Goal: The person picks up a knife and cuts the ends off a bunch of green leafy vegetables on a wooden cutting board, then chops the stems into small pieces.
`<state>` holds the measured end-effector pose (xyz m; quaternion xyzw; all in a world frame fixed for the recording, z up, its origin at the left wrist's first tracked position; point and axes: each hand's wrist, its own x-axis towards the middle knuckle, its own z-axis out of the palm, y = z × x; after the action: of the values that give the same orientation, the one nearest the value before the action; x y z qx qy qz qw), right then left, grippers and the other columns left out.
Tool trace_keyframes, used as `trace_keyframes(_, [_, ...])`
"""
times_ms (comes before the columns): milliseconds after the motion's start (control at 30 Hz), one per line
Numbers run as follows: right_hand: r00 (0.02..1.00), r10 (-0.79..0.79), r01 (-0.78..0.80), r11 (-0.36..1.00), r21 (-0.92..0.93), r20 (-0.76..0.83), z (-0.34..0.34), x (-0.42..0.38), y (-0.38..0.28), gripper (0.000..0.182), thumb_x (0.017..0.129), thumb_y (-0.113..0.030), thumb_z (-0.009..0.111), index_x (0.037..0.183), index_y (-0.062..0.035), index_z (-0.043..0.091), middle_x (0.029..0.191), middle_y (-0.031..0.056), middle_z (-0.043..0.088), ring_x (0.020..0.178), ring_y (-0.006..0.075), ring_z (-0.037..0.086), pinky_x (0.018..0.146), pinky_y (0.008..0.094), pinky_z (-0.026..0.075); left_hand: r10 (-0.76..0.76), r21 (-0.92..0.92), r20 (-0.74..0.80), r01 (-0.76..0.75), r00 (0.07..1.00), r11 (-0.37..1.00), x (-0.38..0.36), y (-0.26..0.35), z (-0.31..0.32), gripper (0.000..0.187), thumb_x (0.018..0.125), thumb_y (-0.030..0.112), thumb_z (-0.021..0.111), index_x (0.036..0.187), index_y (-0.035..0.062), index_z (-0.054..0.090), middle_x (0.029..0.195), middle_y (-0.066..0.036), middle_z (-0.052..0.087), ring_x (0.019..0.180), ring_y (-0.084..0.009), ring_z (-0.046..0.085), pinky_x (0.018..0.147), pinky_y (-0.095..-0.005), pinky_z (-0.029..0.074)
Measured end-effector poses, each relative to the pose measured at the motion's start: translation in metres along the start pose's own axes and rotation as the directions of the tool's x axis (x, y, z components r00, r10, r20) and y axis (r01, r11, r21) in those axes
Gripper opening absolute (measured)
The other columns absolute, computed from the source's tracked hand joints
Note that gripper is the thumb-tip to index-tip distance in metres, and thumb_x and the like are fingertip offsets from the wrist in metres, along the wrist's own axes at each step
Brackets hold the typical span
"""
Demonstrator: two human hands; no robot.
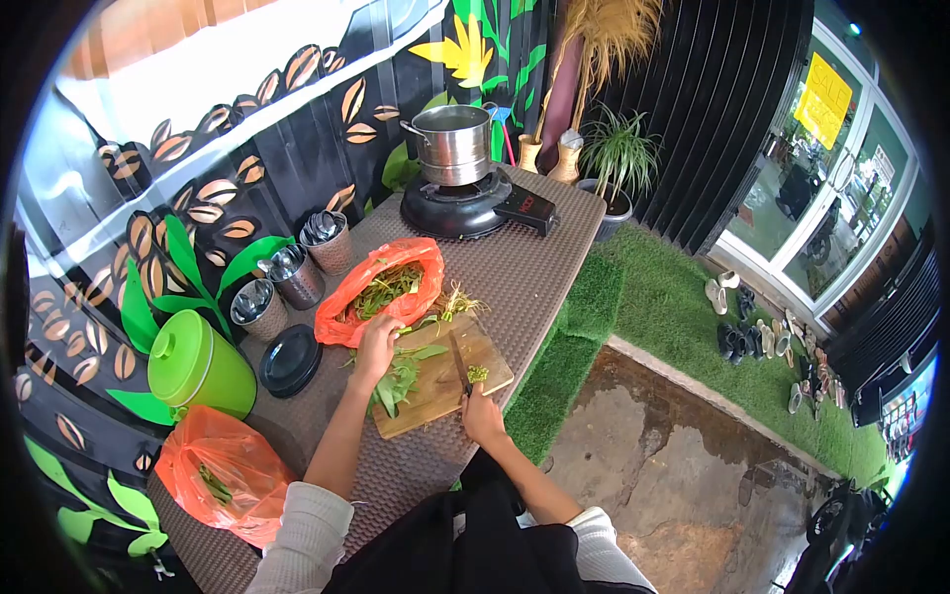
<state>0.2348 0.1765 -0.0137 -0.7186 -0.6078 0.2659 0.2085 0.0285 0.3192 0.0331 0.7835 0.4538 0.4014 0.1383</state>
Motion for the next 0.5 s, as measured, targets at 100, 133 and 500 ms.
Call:
trace_keyframes(100, [0.999,-0.035,0.036,0.999,-0.040,0.008,0.004,-0.003,0.004,0.036,0.092,-0.025,0.045,0.110,0.0046,0.035,0.074,0.0315,0.060,0.073,0.0485,0.060,0.067,0.0551,0.049,0.058,0.158,0.061,-0.067,0.996,0.985,-0.002,-0.003,-0.002,0.024,0.071,-0.010,0.057,0.089,0.0049,0.058,0.090,-0.012,0.058,0.094,-0.0311,0.054,0.083,-0.0410,0.040])
trace_keyframes(133, [0.999,-0.036,0.036,0.999,-0.040,0.007,0.005,-0.003,0.006,0.036,0.092,-0.025,0.045,0.110,0.0046,0.035,0.074,0.0315,0.060,0.073,0.0485,0.060,0.067,0.0551,0.049,0.038,0.214,0.091,-0.057,0.995,0.975,-0.004,-0.005,0.000,0.026,0.069,-0.010,0.056,0.089,0.0065,0.059,0.090,-0.010,0.059,0.096,-0.0292,0.053,0.087,-0.0410,0.038])
trace_keyframes(500, [1.000,-0.019,0.019,1.000,0.013,0.021,-0.002,-0.007,0.001,0.036,0.093,-0.025,0.043,0.110,0.0057,0.035,0.075,0.0322,0.060,0.074,0.0486,0.060,0.067,0.0557,0.048,-0.020,0.251,0.269,-0.050,0.963,0.967,-0.024,-0.010,0.033,0.017,0.072,0.003,0.063,0.087,0.0110,0.064,0.093,-0.004,0.063,0.102,-0.0239,0.052,0.092,-0.0468,0.032])
